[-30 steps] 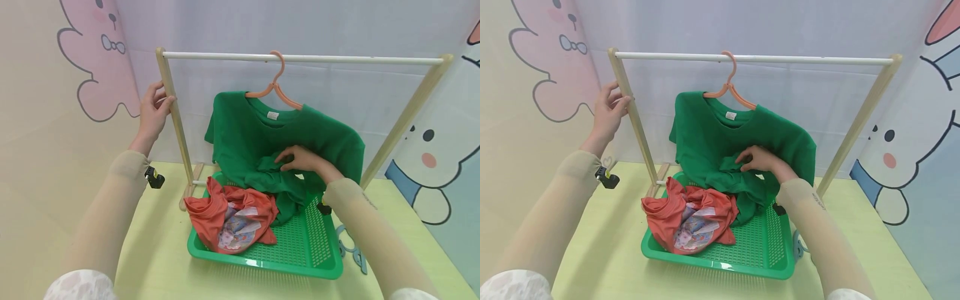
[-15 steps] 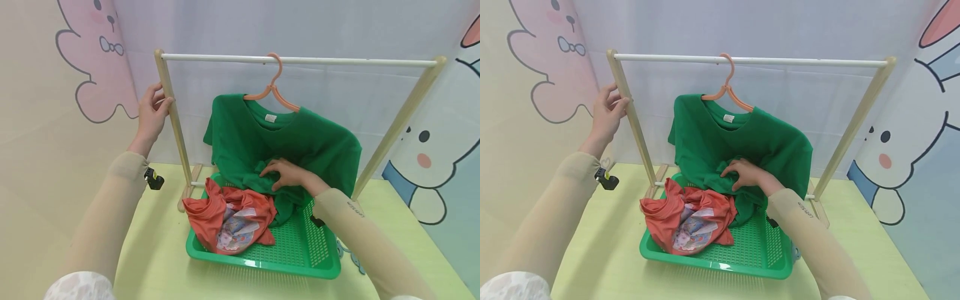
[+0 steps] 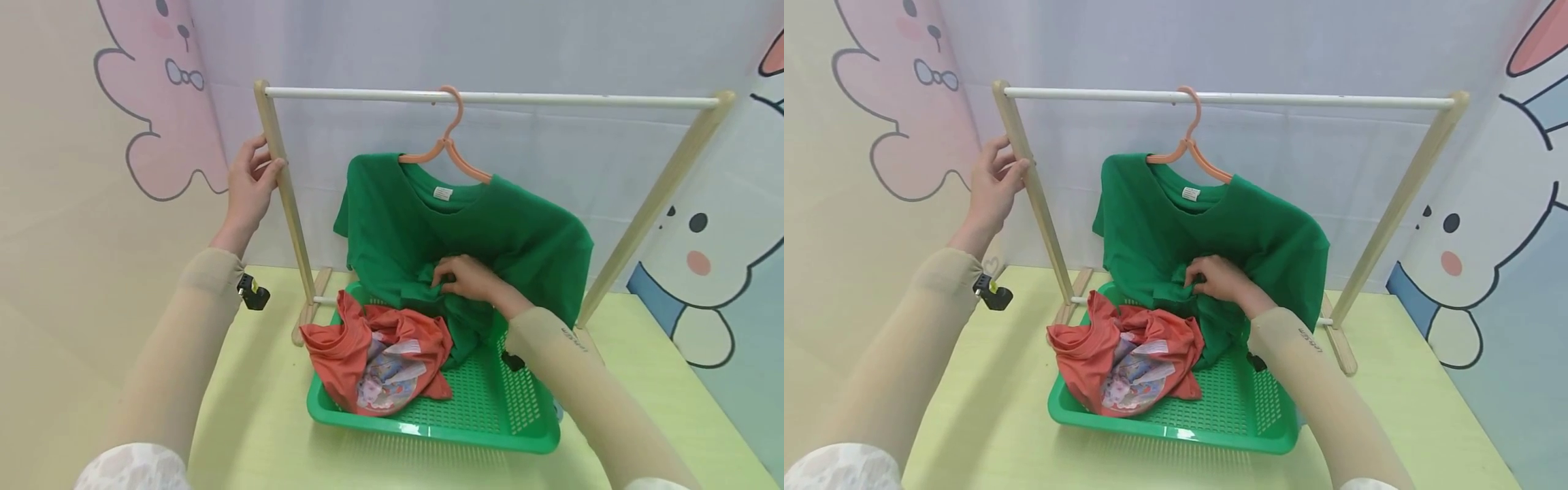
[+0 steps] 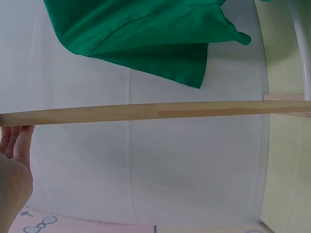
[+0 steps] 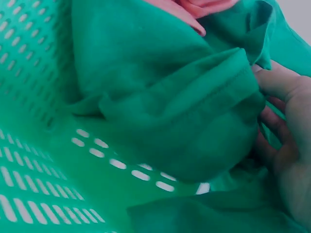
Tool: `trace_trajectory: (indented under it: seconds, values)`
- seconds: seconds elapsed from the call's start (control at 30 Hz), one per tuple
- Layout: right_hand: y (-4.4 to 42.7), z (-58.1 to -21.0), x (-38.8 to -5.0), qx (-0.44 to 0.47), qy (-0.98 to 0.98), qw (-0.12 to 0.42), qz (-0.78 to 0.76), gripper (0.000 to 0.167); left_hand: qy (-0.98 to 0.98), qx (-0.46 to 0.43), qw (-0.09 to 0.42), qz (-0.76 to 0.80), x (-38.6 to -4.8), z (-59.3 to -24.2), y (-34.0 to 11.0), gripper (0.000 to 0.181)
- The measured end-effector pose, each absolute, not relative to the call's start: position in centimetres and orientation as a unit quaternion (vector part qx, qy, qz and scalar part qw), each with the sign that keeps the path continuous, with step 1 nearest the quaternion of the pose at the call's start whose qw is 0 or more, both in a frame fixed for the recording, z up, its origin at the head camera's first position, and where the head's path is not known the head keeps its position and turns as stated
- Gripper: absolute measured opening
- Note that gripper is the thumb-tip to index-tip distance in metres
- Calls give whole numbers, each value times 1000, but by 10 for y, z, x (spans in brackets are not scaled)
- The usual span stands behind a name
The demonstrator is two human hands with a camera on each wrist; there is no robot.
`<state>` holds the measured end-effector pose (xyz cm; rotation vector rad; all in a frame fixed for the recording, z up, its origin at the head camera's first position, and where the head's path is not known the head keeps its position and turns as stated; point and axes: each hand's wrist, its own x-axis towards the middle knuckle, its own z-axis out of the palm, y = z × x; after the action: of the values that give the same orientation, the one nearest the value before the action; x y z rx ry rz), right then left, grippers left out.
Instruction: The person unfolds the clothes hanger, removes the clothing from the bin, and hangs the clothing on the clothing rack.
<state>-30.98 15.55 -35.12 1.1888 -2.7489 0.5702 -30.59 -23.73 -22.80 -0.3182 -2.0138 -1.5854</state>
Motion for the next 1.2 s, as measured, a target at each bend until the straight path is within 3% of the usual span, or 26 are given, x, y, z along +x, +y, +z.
trace_trajectory:
  seconds: [0.2, 0.53, 0.93, 1.07, 1.13, 1.2]
  values:
    - [162, -320, -318, 335, -900, 101, 259, 14, -748, -122, 278, -590, -317, -235, -240, 42]
    - [167, -295, -348, 228, -860, 301, 344, 22, -744, -124, 282, -593, -326, -237, -241, 43]
    - [166, -303, -387, 178, -833, 394, 346, 23, -743, -126, 271, -599, -327, -236, -238, 43]
    - [171, -306, -388, 207, -841, 377, 330, 22, -742, -135, 276, -596, -327, -238, -236, 42]
    - [175, -309, -387, 230, -860, 328, 316, 22, -739, -138, 280, -597, -328, -237, -235, 42]
    - [179, -311, -384, 250, -888, 241, 302, 22, -735, -139, 281, -601, -327, -236, -234, 41]
